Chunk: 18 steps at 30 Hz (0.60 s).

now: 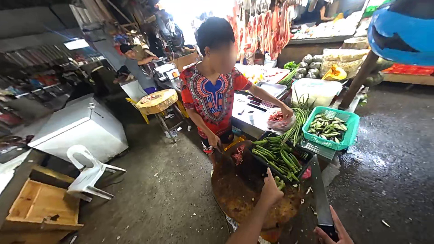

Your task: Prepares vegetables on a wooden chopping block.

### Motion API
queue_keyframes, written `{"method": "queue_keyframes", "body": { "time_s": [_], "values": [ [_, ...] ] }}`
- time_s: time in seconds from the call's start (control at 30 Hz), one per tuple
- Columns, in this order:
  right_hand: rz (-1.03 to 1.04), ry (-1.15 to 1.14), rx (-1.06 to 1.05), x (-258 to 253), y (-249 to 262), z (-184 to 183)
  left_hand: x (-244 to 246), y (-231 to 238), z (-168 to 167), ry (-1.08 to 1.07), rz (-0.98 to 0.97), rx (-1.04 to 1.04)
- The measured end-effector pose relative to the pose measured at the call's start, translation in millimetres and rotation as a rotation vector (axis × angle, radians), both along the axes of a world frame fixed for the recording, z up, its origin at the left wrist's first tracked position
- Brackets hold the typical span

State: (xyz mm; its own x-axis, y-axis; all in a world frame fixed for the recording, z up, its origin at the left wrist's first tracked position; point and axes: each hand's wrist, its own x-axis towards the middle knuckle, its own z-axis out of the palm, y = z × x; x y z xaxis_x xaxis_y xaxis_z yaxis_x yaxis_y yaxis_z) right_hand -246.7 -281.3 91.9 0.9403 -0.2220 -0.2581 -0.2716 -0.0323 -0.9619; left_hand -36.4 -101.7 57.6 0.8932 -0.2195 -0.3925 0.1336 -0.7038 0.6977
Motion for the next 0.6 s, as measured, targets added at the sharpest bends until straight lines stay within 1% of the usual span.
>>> {"method": "queue_keyframes", "body": {
  "time_s": [0.03,0.07,0.13,0.2,0.23,0.3,0.4,0.43,0.5,0.6],
  "values": [
    [-0.015,-0.004,-0.021,-3.6,-4.3,-2.9,1.5,-3.0,1.7,-0.034,-0.01,0.062],
    [-0.031,-0.018,-0.047,-5.5,-7.1,-6.4,0.0,-0.9,5.0,-0.071,-0.01,0.077],
    [-0.08,-0.051,-0.088,-6.9,-7.5,-12.7,-10.9,13.4,16.2,-0.129,0.002,0.016],
    [-0.097,-0.007,-0.114,-19.3,-7.6,-9.7,-31.9,30.1,18.1,-0.077,0.011,-0.011],
    [-0.084,0.034,-0.124,-24.3,-8.2,-7.7,-42.5,38.7,11.6,-0.014,0.027,-0.01],
    [-0.069,0.099,-0.113,-33.2,-11.8,-15.8,-64.9,55.9,-19.8,0.09,0.08,0.004],
    [-0.091,0.101,-0.01,-41.9,-19.3,-29.8,-89.9,80.4,-59.7,0.129,0.156,-0.002],
    [-0.101,0.1,0.012,-43.4,-21.8,-31.4,-98.5,86.6,-65.3,0.136,0.161,-0.015],
    [-0.102,0.117,0.003,-44.2,-26.9,-32.9,-103.4,86.7,-62.0,0.169,0.177,-0.01],
    [-0.052,0.192,-0.053,-40.0,-33.2,-28.6,-97.8,76.7,-57.9,0.203,0.172,0.002]
  ]
}}
